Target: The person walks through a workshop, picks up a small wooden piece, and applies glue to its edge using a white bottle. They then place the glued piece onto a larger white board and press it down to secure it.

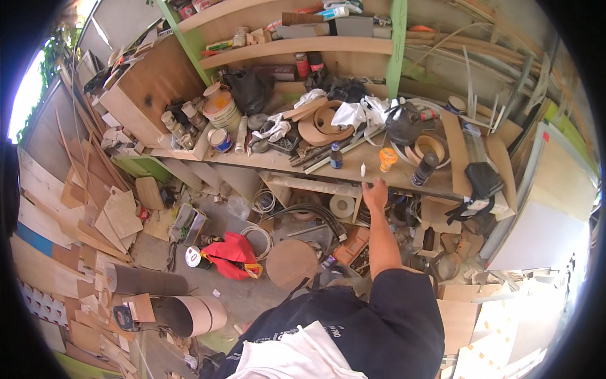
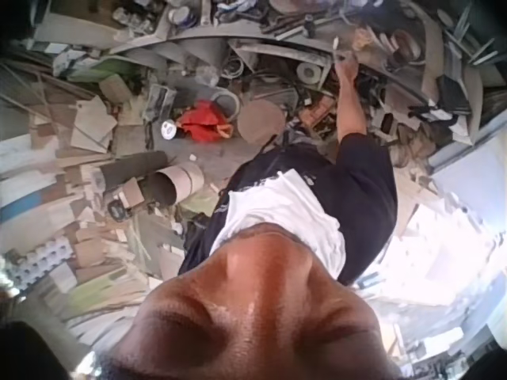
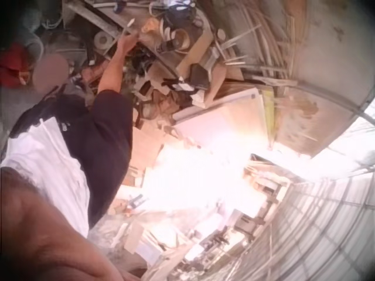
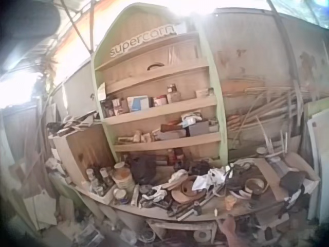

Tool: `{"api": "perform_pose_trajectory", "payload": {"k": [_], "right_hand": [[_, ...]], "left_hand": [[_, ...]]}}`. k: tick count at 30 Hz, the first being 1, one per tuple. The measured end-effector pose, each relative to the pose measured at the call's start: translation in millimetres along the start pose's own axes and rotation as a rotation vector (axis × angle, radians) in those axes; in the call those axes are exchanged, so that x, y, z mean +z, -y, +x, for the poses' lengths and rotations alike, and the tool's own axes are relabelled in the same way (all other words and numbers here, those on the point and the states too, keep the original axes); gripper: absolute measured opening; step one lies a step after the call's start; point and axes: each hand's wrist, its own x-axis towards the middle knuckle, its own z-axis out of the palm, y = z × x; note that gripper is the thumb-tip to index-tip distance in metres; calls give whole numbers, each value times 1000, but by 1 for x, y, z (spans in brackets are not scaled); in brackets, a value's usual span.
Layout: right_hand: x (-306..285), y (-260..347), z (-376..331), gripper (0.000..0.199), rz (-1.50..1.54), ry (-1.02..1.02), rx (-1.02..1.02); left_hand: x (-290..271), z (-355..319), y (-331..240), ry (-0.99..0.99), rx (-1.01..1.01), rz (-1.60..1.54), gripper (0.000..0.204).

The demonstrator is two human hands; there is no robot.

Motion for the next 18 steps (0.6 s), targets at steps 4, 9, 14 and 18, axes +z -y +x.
{"api": "perform_pose_trajectory", "payload": {"k": [4, 9, 14, 18], "right_hand": [[34, 52, 23, 47, -114, -3, -55], [46, 29, 43, 31, -139, -17, -44], [19, 12, -29, 28, 90, -235, -107], [-21, -46, -159, 27, 82, -195, 114]], "left_hand": [[8, -37, 0, 90, -242, -58, 39], [-20, -23, -4, 123, -311, -223, 36], [-50, 15, 30, 126, -210, -174, 34], [-74, 75, 59, 111, 139, 94, 33]]}}
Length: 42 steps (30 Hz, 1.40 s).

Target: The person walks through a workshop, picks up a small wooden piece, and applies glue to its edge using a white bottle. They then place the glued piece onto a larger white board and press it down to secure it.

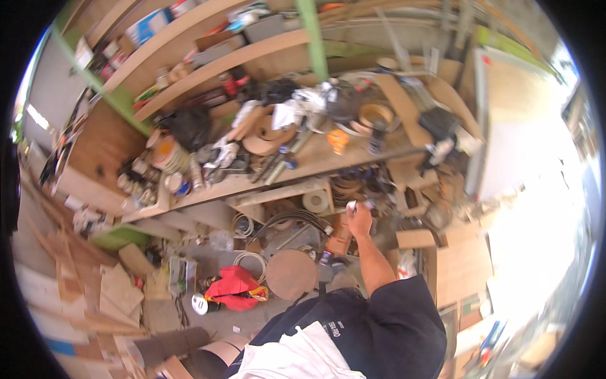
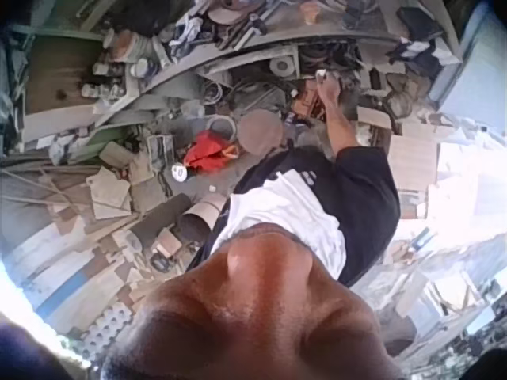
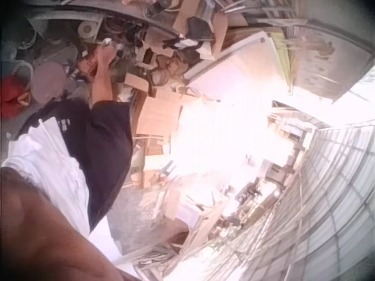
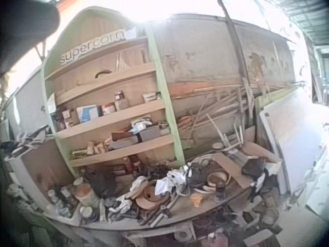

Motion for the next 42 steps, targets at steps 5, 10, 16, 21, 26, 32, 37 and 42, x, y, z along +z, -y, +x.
{"api": "perform_pose_trajectory", "payload": {"k": [5, 10, 16, 21, 26, 32, 37, 42], "right_hand": [[-110, -96, -225, 25, -157, -27, 187], [-220, -165, -496, 26, -260, -183, 680], [-289, -116, -768, 26, -311, -565, 1256], [-289, -106, -873, 26, -278, -871, 1486], [-312, -97, -954, 26, -210, -1067, 1599], [-374, -112, -1095, 26, -236, -1164, 1642], [-417, -131, -1171, 25, -232, -1380, 1734], [-481, -188, -1221, 31, -291, -1510, 1716]], "left_hand": [[-37, 86, 29, 161, -233, -802, 27], [-71, 154, 18, 286, 446, -124, 20], [-39, 106, -102, 512, 79, -614, 17], [26, 38, -195, 636, 257, -448, 26], [36, -216, -365, 910, 947, -305, 40], [-26, -573, -476, 2226, 1907, -302, 74], [47, -731, -486, 2820, 2018, -166, 43], [123, -839, -491, 2885, 1814, -474, 40]]}}
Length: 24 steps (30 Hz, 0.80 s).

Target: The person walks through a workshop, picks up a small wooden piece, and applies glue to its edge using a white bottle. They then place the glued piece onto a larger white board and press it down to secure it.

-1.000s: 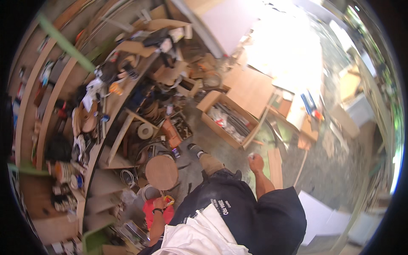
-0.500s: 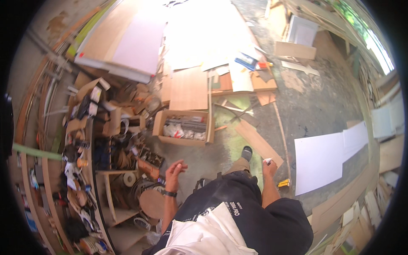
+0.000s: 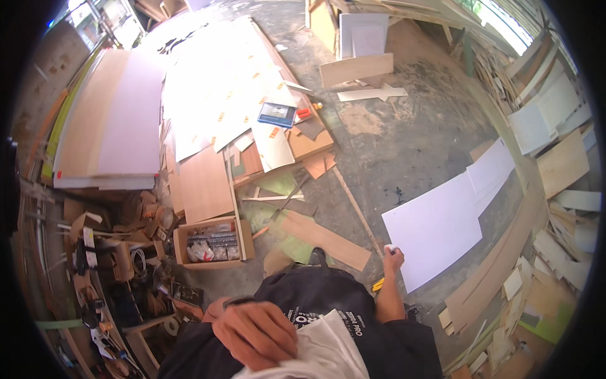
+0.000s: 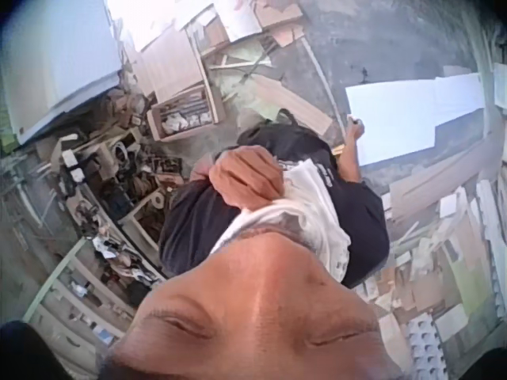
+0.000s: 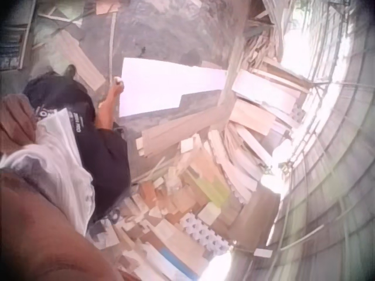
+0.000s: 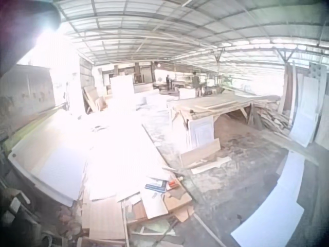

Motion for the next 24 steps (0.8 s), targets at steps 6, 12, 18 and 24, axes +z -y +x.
{"api": "perform_pose_trajectory", "payload": {"k": [6, 12, 18, 24], "right_hand": [[41, 35, 107, 32, 162, -62, 56], [95, 51, 223, 35, 59, 87, 62], [100, 95, 341, 29, 192, -138, 318], [125, 178, 486, 24, 389, -234, 310]], "left_hand": [[-100, 69, 100, -214, 9, -140, 31], [-191, 113, 212, -72, -29, -413, 39], [-343, 195, 335, 242, 154, -507, 41], [-492, 267, 395, 191, 5, -426, 45]]}}
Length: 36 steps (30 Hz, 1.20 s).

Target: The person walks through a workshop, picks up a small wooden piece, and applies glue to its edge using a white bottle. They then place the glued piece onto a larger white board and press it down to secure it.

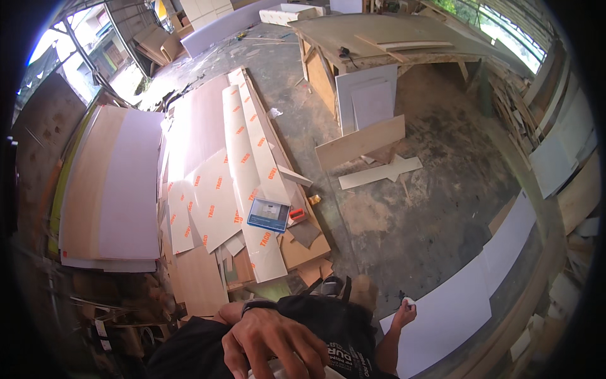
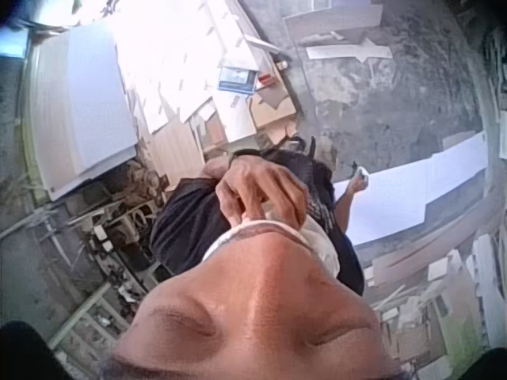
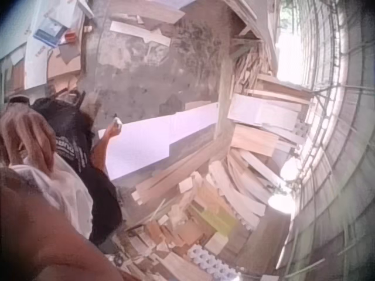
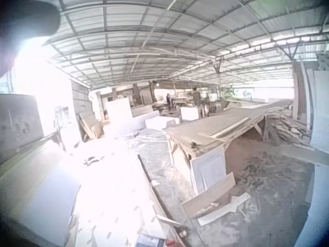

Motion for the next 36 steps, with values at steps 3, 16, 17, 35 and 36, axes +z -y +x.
{"api": "perform_pose_trajectory", "payload": {"k": [3, 16, 17, 35, 36], "right_hand": [[71, 28, 52, 28, -47, -14, -92], [411, 254, 281, 30, -433, 353, -304], [441, 284, 299, 31, -371, 392, -266], [978, 651, 349, 32, -127, 792, -742], [1006, 663, 335, 33, -127, 820, -720]], "left_hand": [[-95, -16, 6, -101, -125, 94, 63], [-522, -186, 49, -1055, -1282, 1149, 40], [-540, -218, 47, -1060, -1383, 1293, 39], [-675, -613, 5, -1265, -2308, 780, 45], [-699, -616, -10, -1348, -2280, 738, 44]]}}
